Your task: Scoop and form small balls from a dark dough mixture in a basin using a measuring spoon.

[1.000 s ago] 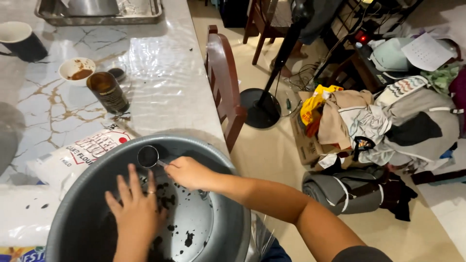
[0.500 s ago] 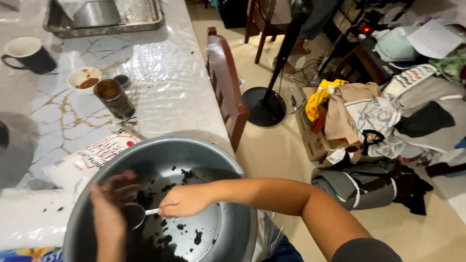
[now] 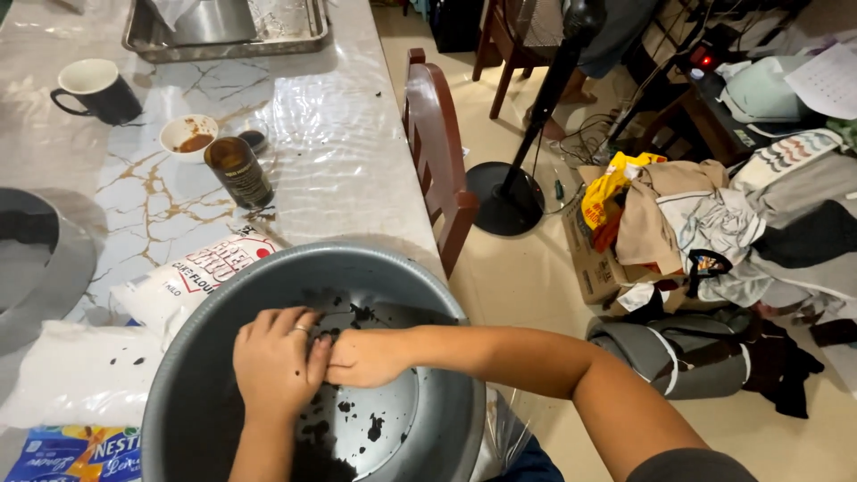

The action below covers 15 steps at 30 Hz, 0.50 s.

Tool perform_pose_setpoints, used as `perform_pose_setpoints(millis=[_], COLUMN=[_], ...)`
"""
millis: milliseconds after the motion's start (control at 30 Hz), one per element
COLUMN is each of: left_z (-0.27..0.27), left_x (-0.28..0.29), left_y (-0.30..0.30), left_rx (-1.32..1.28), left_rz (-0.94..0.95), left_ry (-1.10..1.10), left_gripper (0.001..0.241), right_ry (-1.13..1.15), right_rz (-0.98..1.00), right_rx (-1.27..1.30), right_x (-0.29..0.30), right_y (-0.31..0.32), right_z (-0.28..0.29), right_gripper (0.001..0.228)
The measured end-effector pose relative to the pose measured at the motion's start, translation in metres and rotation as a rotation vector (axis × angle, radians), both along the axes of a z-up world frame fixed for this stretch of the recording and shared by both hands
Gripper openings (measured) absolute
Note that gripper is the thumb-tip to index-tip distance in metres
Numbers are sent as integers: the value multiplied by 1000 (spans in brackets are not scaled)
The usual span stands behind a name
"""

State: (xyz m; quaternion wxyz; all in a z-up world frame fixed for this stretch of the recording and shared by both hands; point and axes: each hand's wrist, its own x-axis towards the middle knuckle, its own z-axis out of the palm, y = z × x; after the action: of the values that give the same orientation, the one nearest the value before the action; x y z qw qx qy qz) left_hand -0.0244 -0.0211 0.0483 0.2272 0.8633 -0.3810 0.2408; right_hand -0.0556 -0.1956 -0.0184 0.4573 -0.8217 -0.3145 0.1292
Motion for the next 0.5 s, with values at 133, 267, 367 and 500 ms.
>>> perform_pose_setpoints(millis=[133, 267, 367, 500], left_z=[-15, -13, -10, -16], left_x=[8, 14, 14, 23], left_y=[6, 5, 10, 25], left_rx=[179, 306, 211, -21], left_rz=[-35, 145, 239, 402], left_ry=[131, 274, 400, 453], left_gripper=[36, 43, 45, 50], right_ry=[40, -128, -6, -44], right_rz=[-40, 45, 32, 42], right_rx=[45, 97, -50, -37], right_x=[-8, -3, -7, 0], right_y=[2, 1, 0, -10], right_z=[7, -10, -13, -16], right_gripper=[29, 28, 36, 35])
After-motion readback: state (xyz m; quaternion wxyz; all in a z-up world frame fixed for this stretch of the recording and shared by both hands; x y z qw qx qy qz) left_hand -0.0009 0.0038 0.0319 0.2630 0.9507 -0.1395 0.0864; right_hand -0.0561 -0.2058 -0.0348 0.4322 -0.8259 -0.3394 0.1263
